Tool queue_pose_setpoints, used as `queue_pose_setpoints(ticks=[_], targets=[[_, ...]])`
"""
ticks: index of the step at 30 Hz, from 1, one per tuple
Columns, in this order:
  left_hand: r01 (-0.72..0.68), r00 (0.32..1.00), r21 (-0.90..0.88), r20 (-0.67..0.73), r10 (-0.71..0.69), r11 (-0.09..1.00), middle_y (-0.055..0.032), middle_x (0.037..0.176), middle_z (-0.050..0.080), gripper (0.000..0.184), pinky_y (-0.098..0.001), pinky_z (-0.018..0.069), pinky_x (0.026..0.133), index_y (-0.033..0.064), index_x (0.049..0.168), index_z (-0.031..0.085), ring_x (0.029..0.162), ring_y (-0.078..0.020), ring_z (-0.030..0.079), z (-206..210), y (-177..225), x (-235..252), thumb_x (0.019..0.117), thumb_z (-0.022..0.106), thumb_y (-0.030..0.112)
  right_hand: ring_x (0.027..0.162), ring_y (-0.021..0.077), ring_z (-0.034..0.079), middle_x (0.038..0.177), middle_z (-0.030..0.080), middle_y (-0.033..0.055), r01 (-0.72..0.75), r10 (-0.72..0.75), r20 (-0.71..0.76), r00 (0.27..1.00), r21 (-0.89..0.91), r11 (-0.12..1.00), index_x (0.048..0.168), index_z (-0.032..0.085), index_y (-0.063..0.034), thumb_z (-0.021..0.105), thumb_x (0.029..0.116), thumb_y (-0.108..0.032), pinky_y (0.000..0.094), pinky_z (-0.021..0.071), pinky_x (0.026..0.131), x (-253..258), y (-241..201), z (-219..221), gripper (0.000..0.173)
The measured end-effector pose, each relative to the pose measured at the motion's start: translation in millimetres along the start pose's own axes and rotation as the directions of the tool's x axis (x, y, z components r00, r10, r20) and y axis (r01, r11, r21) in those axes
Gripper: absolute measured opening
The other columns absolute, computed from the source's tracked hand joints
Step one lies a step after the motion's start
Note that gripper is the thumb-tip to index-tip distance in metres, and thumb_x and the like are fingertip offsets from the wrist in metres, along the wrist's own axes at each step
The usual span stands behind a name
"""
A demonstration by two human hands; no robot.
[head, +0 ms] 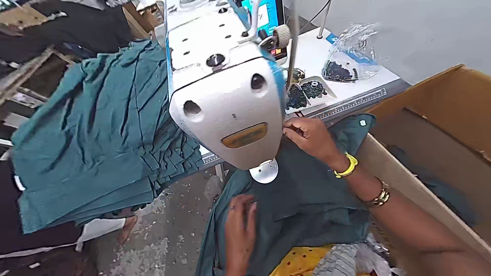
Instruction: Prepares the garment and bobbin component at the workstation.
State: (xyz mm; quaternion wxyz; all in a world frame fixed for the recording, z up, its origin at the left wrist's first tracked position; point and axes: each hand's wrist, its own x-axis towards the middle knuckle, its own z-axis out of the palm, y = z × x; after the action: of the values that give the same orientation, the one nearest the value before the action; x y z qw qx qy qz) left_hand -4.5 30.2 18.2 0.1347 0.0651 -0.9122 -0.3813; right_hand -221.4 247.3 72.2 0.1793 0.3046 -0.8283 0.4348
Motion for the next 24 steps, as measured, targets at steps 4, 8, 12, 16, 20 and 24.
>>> queue_pose_setpoints(ticks=[4, 8, 12, 16, 20, 24], targets=[[0.075, 0.996, -0.470, -0.011, -0.091, 0.879, -0.0273, 0.145, 0.047, 0.068, -0.0346, 0.0535, 0.101, -0.0128, 0.150, 0.029, 0.125, -0.0221, 0.060, 56, 40, 18, 0.1015, 0.055, 0.027, 0.074, 0.0084, 0.070, 0.087, 0.075, 0.0046, -0.093, 0.102, -0.031, 0.994, 0.217, 0.972, 0.102, 0.077, -0.0052, 0.063, 0.1006, -0.022, 0.0274, 0.0594, 0.071, -27, -12, 20, 0.022], [0.103, 0.975, -0.447, -0.134, -0.180, 0.889, -0.0293, 0.145, 0.047, 0.056, -0.0368, 0.0440, 0.110, -0.0113, 0.144, 0.041, 0.134, -0.0259, 0.050, 83, 49, 27, 0.1011, 0.054, 0.023, 0.072, 0.0009, 0.067, 0.084, 0.074, 0.0024, -0.186, 0.201, -0.003, 0.980, 0.371, 0.910, 0.102, 0.076, -0.0033, 0.061, 0.1020, -0.022, 0.0175, 0.0566, 0.071, -70, -8, 22, 0.024], [0.047, 0.967, -0.467, -0.201, -0.158, 0.883, -0.0279, 0.140, 0.051, 0.057, -0.0335, 0.0466, 0.107, -0.0135, 0.145, 0.034, 0.127, -0.0217, 0.056, 90, 49, 28, 0.1003, 0.053, 0.016, 0.069, -0.0026, 0.066, 0.083, 0.073, -0.0012, -0.306, 0.324, 0.030, 0.946, 0.418, 0.855, 0.103, 0.076, -0.0050, 0.061, 0.1018, -0.024, 0.0148, 0.0556, 0.068, -107, 2, 14, 0.024], [0.089, 0.945, -0.542, -0.219, -0.242, 0.835, -0.0242, 0.136, 0.054, 0.058, -0.0278, 0.0486, 0.102, -0.0127, 0.147, 0.025, 0.119, -0.0145, 0.060, 86, 57, 34, 0.1007, 0.049, 0.011, 0.066, -0.0034, 0.064, 0.079, 0.072, -0.0037, -0.425, 0.452, 0.051, 0.891, 0.450, 0.786, 0.104, 0.075, -0.0062, 0.060, 0.1011, -0.025, 0.0145, 0.0540, 0.064, -132, 8, 13, 0.025], [0.094, 0.908, -0.553, -0.294, -0.299, 0.828, -0.0195, 0.128, 0.056, 0.052, -0.0248, 0.0507, 0.099, -0.0119, 0.145, 0.030, 0.115, -0.0109, 0.061, 84, 53, 43, 0.1001, 0.050, 0.007, 0.064, -0.0059, 0.061, 0.077, 0.068, -0.0078, -0.414, 0.501, 0.012, 0.866, 0.579, 0.703, 0.106, 0.074, -0.0056, 0.060, 0.1022, -0.023, 0.0115, 0.0529, 0.061, -147, 7, 17, 0.023], [0.104, 0.865, -0.412, -0.411, -0.286, 0.905, -0.0191, 0.124, 0.056, 0.036, -0.0267, 0.0472, 0.100, -0.0119, 0.124, 0.057, 0.118, -0.0155, 0.055, 74, 46, 51, 0.0921, 0.059, 0.003, 0.062, -0.0066, 0.060, 0.077, 0.067, -0.0076, -0.384, 0.502, -0.006, 0.865, 0.636, 0.670, 0.106, 0.073, -0.0030, 0.059, 0.1026, -0.020, 0.0117, 0.0523, 0.059, -149, 3, 23, 0.023]])
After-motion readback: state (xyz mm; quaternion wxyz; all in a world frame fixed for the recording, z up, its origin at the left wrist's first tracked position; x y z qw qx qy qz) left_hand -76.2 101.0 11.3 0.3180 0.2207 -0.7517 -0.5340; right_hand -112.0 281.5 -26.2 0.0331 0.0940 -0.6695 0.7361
